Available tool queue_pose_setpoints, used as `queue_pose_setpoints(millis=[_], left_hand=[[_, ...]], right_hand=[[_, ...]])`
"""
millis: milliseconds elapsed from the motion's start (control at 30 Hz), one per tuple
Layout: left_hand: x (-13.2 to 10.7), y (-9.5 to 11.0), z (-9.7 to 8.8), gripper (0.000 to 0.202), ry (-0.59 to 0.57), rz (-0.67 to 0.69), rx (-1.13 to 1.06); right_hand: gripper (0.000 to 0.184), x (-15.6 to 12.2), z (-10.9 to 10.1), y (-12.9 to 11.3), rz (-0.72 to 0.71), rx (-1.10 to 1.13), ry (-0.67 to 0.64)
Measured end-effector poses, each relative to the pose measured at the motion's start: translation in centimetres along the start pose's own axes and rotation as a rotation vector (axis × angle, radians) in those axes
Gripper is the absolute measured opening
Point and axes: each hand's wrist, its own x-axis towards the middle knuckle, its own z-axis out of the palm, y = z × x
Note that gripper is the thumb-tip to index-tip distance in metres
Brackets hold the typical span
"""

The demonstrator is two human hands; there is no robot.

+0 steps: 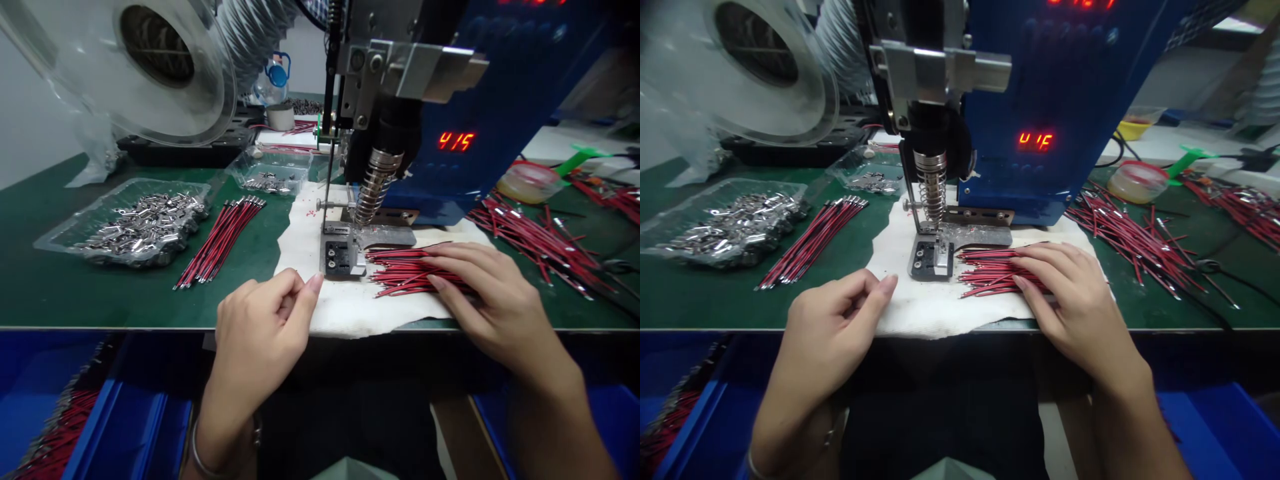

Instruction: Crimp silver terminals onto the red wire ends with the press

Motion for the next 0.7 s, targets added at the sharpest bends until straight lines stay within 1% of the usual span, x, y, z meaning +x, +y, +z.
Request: queue_pose_setpoints(millis=[133, 400, 700], left_hand=[[-0.03, -0.02, 0.13, 0.041, -0.006, -0.012, -0.007], [-0.06, 0.04, 0.17, 0.043, 0.029, -0.011, -0.014], [0.01, 0.00, 0.19, 0.044, 0.030, -0.006, -0.028]], right_hand=[[0.028, -0.03, -0.03, 0.04, -0.005, -0.002, -0.001], [0.027, -0.16, 0.02, 0.12, 0.046, 0.048, -0.030], [0.028, -0.44, -0.05, 0.16, 0.077, 0.078, -0.044]])
